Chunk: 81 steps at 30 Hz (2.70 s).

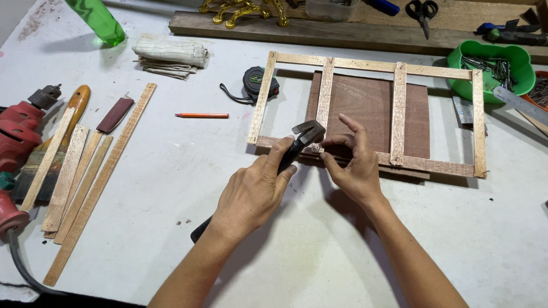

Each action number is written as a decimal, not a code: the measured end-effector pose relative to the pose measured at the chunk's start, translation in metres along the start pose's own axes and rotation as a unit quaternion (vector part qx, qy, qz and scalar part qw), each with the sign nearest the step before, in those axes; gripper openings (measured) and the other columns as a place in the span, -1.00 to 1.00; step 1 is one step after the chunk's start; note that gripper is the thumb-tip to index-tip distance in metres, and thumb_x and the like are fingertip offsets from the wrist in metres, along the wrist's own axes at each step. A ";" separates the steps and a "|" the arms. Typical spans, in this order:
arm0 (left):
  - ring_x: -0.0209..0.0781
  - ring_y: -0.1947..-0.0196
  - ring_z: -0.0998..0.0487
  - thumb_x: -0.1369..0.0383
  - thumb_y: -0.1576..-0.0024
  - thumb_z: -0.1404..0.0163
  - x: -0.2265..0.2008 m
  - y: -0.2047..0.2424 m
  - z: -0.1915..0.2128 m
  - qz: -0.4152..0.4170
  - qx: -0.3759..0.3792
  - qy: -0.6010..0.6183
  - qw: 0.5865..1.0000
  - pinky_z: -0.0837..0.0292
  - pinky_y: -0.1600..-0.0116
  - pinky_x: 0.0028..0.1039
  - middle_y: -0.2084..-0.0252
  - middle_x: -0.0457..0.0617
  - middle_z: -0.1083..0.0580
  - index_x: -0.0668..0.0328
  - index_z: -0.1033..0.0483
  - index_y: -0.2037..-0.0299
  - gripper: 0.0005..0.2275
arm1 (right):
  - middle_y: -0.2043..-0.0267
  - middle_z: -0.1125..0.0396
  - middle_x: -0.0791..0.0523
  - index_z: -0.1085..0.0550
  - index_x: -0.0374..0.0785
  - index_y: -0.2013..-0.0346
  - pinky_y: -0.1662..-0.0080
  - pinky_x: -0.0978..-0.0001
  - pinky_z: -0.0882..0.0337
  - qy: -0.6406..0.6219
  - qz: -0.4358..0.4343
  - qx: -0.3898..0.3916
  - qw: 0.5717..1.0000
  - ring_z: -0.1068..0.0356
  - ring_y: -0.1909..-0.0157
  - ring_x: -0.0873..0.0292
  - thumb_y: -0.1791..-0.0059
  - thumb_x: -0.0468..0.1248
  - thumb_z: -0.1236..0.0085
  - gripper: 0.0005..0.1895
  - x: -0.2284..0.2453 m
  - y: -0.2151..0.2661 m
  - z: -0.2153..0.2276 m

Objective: Assembling and measuring components of a wooden frame structure using a ruler, pencil, and hammer.

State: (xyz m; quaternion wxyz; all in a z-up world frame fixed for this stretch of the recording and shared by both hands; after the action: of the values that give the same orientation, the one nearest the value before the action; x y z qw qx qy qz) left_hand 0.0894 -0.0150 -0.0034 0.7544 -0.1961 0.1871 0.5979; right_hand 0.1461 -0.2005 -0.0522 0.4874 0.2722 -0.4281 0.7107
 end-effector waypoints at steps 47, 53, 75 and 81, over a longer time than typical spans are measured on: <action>0.02 0.47 -0.67 0.19 -0.28 0.05 0.002 0.003 -0.011 -0.041 -0.010 -0.013 0.999 -0.64 0.40 -0.15 0.32 0.10 -0.54 -0.22 0.03 -0.46 -0.44 | 0.19 -0.55 0.09 -0.30 -0.27 -0.26 -0.03 0.28 -0.62 0.038 0.019 -0.029 0.999 -0.60 0.10 0.14 0.10 -0.38 -0.28 -0.37 -0.002 0.001 0.003; -0.05 0.47 -0.67 0.17 -0.29 0.07 0.012 -0.001 -0.022 -0.004 0.037 -0.025 0.999 -0.67 0.37 -0.20 0.33 0.10 -0.53 -0.30 0.06 -0.47 -0.43 | 0.17 -0.55 0.09 -0.31 -0.25 -0.25 -0.01 0.30 -0.64 0.035 0.002 -0.025 0.999 -0.60 0.07 0.15 0.08 -0.37 -0.27 -0.39 -0.005 0.000 0.001; -0.07 0.42 -0.67 0.13 -0.27 0.11 0.010 0.000 -0.025 0.034 0.067 0.015 0.997 -0.68 0.35 -0.21 0.28 0.06 -0.54 -0.30 -0.01 -0.43 -0.48 | 0.11 -0.55 0.06 -0.46 -0.22 -0.14 -0.06 0.25 -0.61 0.036 0.027 -0.035 0.998 -0.59 0.02 0.11 0.08 -0.37 -0.28 -0.51 0.004 0.002 0.004; -0.03 0.37 -0.68 0.21 -0.28 0.19 0.004 0.009 0.000 0.065 0.055 0.060 0.995 -0.64 0.21 -0.16 0.26 0.07 -0.55 0.00 -0.19 -0.30 -0.61 | 0.09 -0.54 0.07 -0.48 -0.16 -0.14 0.00 0.31 -0.64 0.052 0.010 -0.020 0.998 -0.59 0.06 0.13 0.06 -0.33 -0.26 -0.55 -0.015 0.003 -0.005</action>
State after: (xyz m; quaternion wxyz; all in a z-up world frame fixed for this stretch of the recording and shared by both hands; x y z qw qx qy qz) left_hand 0.0817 -0.0100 -0.0063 0.7107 -0.1774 0.2769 0.6219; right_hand 0.1491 -0.2034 -0.0682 0.5076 0.2209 -0.4193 0.7195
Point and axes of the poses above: each hand's wrist, its own y-axis away from the middle knuckle, its own z-axis out of the back of the hand, x = y × z, the point moved 9 cm from there along -y, towards the middle knuckle
